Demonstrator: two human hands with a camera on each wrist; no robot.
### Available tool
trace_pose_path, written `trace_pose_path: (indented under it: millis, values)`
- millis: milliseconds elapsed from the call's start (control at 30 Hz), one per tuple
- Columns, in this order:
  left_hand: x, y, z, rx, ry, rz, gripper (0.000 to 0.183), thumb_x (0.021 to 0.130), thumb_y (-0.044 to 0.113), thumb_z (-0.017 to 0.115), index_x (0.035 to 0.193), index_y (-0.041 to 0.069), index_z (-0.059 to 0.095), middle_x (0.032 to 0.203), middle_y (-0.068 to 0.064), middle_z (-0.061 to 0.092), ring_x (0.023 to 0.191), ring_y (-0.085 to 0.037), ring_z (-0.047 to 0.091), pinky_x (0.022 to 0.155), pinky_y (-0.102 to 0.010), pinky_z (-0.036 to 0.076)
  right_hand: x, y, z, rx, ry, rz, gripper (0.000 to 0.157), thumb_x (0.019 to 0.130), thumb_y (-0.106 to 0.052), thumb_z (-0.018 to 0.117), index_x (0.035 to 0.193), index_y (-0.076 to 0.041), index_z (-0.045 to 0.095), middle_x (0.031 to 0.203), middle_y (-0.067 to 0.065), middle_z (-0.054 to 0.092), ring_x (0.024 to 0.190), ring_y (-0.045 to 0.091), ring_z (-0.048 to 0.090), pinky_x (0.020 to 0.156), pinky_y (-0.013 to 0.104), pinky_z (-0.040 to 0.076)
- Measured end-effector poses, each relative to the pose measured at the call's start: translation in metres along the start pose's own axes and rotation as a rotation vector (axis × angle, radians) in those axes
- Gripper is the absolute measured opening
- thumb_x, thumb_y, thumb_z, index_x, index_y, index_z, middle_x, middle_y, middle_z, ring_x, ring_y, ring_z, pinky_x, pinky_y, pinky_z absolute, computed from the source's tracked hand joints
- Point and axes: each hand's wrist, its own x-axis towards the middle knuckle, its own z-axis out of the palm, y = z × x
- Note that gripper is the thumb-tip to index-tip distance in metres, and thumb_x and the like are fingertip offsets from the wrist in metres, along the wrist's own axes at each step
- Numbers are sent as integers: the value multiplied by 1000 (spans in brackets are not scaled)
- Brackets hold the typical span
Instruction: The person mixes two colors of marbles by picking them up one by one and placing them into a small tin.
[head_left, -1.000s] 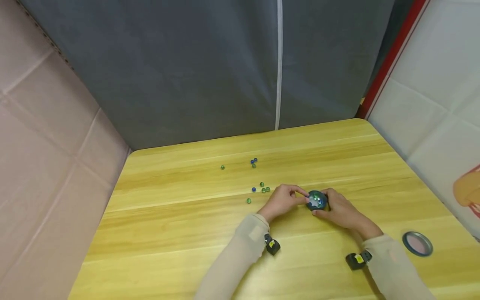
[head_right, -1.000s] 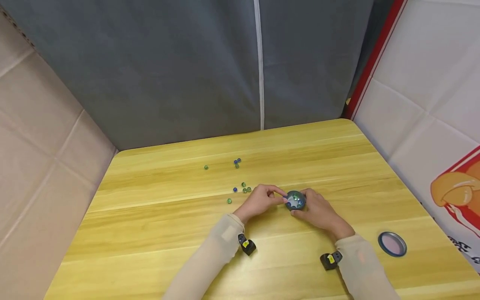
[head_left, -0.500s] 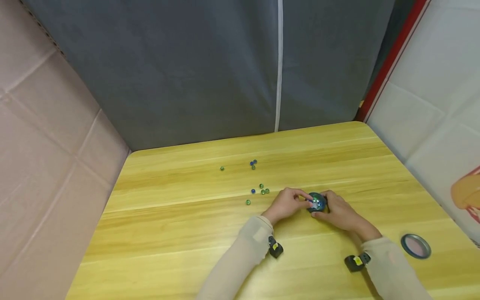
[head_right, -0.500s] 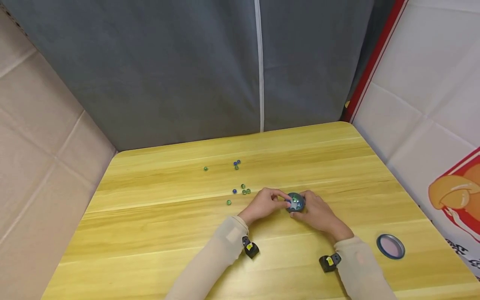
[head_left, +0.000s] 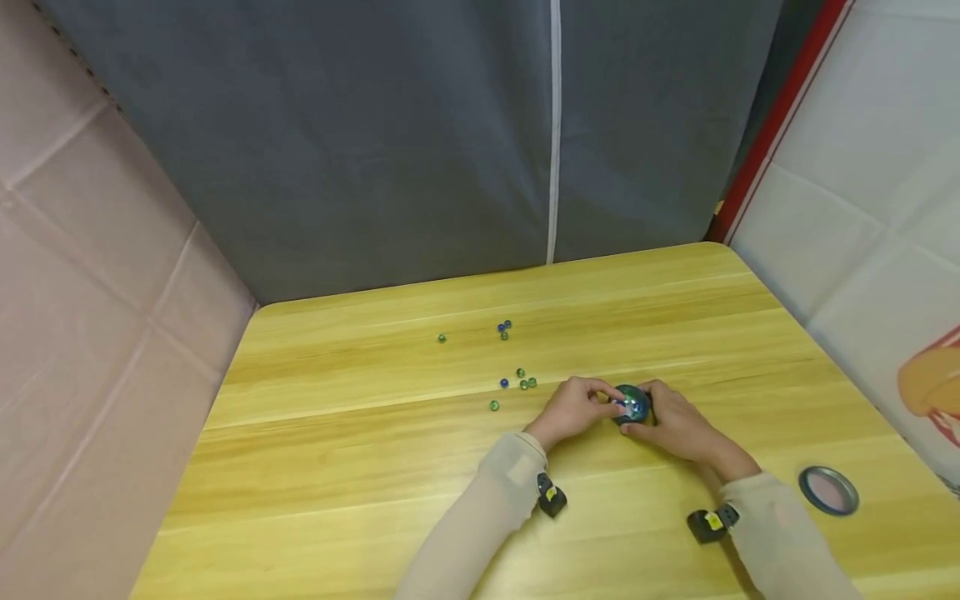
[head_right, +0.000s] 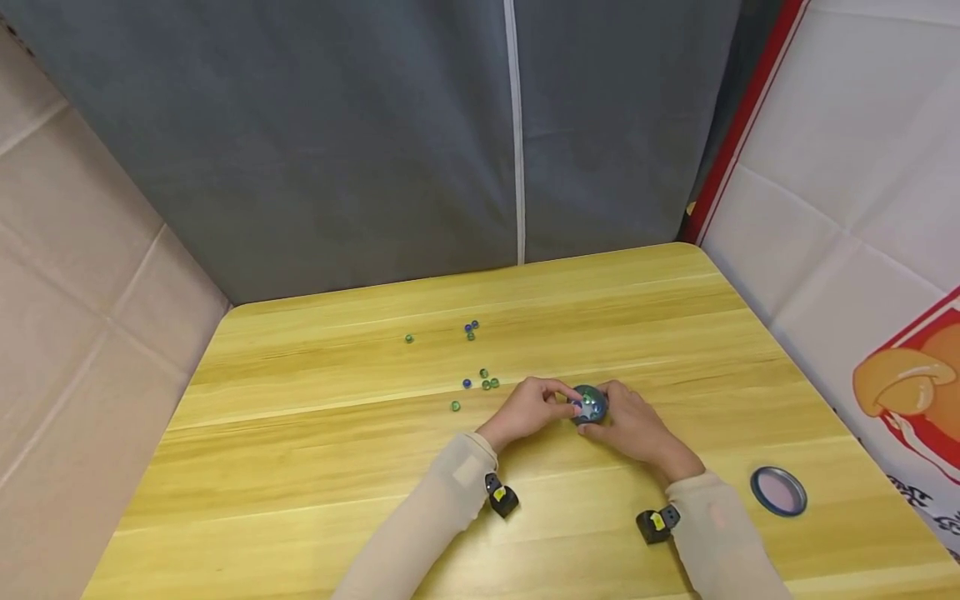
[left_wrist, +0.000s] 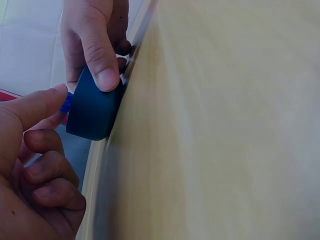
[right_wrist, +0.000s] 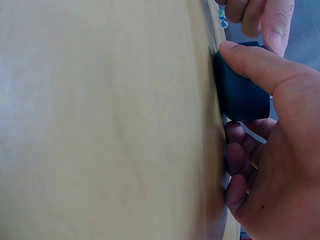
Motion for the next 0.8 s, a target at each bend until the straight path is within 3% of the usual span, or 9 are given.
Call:
trace_pose_path:
  millis: [267,800]
  values:
    - [-2,-3,-3,-5,-2,3,19,86,22,74,103,16,75,50,7,41,43,-5,33,42,-18,27,1,0,2,-2,-2,0,64,86,-37,72,123,6,42,111,21,56,99,31,54,81,43,44]
    - [-13,-11,-29,-36,21,-20,19,86,25,73,103,16,75,52,6,40,45,-7,35,44,-20,30,0,0,1,20,-11,9,66,85,-36,73,123,8,41,112,24,57,103,37,56,84,54,45]
